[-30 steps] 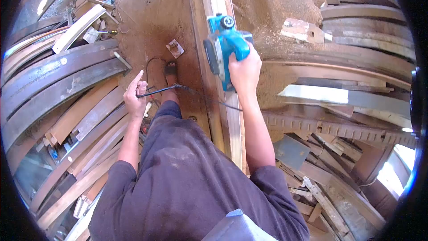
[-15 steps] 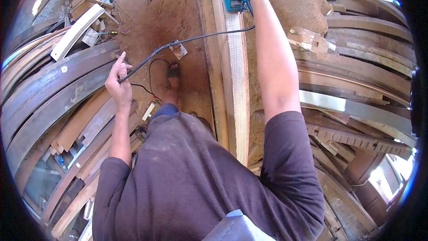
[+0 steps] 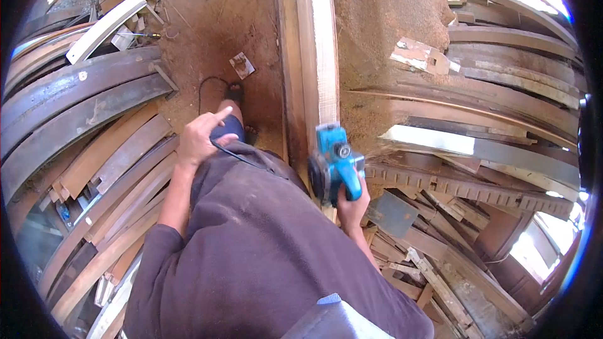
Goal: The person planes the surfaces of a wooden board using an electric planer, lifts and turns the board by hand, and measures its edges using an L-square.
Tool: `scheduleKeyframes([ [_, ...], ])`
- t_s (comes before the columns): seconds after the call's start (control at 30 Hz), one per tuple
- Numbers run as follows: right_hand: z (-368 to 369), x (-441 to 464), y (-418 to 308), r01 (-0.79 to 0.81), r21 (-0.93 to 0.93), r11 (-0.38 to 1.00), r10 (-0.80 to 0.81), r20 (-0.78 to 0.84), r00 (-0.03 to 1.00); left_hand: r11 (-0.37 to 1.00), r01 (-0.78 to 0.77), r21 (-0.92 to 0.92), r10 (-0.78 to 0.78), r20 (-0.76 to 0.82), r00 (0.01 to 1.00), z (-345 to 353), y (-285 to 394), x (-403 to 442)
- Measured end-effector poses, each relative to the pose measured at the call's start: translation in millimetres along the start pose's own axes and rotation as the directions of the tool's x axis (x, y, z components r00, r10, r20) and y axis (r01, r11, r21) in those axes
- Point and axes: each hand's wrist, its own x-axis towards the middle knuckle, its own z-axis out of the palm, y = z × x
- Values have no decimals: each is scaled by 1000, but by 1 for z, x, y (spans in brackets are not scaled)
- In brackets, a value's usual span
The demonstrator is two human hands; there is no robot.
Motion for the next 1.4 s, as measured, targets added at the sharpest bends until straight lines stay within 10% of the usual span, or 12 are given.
scheduleKeyframes([
  [0.1,-2,-9,7,-35,20,999,36,-10,999,999,-34,-9,35,160,986,23,9,-7],
  [0.77,120,381,-214,165,16,986,-164,-64,984,958,241,-156,-273,-231,934,-26,-80,154],
  [1.23,194,623,-349,286,-20,958,-287,-121,950,896,396,-203,-435,-216,874,-119,-138,287],
  [1.4,232,729,-392,278,-58,959,-284,-152,947,899,272,-342,-414,-465,782,-157,-153,362],
])
